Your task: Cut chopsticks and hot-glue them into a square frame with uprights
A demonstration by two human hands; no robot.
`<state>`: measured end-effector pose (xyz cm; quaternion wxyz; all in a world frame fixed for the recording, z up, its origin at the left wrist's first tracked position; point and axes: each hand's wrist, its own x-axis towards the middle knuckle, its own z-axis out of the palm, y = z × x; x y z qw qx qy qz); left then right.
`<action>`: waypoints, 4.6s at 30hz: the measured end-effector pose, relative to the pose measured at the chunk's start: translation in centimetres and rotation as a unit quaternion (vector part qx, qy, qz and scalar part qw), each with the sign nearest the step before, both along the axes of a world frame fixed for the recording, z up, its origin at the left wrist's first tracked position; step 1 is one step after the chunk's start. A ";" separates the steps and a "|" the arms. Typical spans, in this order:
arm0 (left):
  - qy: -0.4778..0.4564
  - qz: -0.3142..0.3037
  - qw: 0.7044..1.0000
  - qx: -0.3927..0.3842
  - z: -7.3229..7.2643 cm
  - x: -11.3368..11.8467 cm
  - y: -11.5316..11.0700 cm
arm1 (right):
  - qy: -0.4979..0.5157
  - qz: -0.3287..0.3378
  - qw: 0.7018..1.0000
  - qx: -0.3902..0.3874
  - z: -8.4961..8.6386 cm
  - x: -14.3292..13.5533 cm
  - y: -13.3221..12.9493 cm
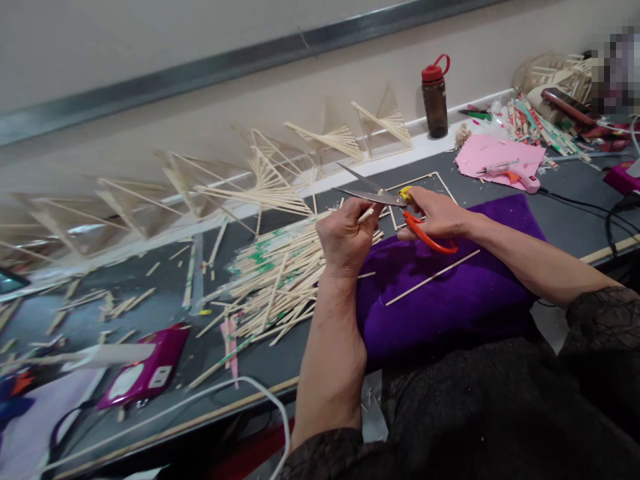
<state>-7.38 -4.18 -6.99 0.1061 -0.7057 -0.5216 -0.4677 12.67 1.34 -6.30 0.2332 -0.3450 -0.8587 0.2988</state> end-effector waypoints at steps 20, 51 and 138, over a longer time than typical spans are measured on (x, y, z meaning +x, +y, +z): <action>0.074 0.009 0.997 -0.009 0.8 -0.2 -0.6 | -0.006 0.024 0.999 -0.048 0.5 0.1 -0.5; -0.011 0.006 0.999 -0.043 0.3 0.1 -0.3 | -0.007 0.005 1.000 -0.028 0.0 0.0 0.0; 0.028 0.059 0.998 -0.007 0.5 -0.1 -0.5 | 0.012 0.065 0.998 -0.004 -0.3 0.2 0.1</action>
